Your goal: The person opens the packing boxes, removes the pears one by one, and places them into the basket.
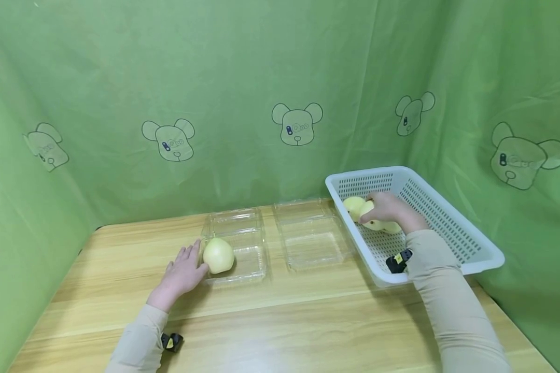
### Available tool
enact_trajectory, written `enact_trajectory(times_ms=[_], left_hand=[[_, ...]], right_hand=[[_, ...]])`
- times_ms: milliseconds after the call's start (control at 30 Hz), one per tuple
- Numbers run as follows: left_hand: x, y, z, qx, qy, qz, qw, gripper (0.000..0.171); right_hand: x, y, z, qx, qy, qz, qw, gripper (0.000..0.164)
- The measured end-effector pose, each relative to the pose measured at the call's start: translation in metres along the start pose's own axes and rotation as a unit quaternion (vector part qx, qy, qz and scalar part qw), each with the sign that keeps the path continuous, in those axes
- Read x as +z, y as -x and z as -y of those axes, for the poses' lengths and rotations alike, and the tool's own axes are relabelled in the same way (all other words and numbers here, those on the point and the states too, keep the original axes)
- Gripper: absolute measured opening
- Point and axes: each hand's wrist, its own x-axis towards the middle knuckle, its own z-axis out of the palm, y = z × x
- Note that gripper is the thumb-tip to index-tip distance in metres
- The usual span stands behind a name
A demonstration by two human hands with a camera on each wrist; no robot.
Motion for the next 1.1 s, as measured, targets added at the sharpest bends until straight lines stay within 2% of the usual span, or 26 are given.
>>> enact_trajectory(times_ms=[333, 600, 1100], left_hand=[[-0.001, 0.000, -0.001, 0.001, 0.000, 0.000, 1.0000, 0.077], [-0.003, 0.000, -0.002, 0.000, -0.002, 0.001, 1.0000, 0.077], [-0.002, 0.000, -0.001, 0.000, 0.003, 0.002, 1.0000, 0.078]], right_hand=[[0.002, 0.001, 0.007, -0.002, 0.015, 0.007, 1.000, 0.079], [0.010, -0.005, 0.005, -0.017, 0.025, 0.014, 0.999, 0.069], [0.021, -0.004, 0.009, -0.005, -0.015, 0.028, 0.999, 0.064]])
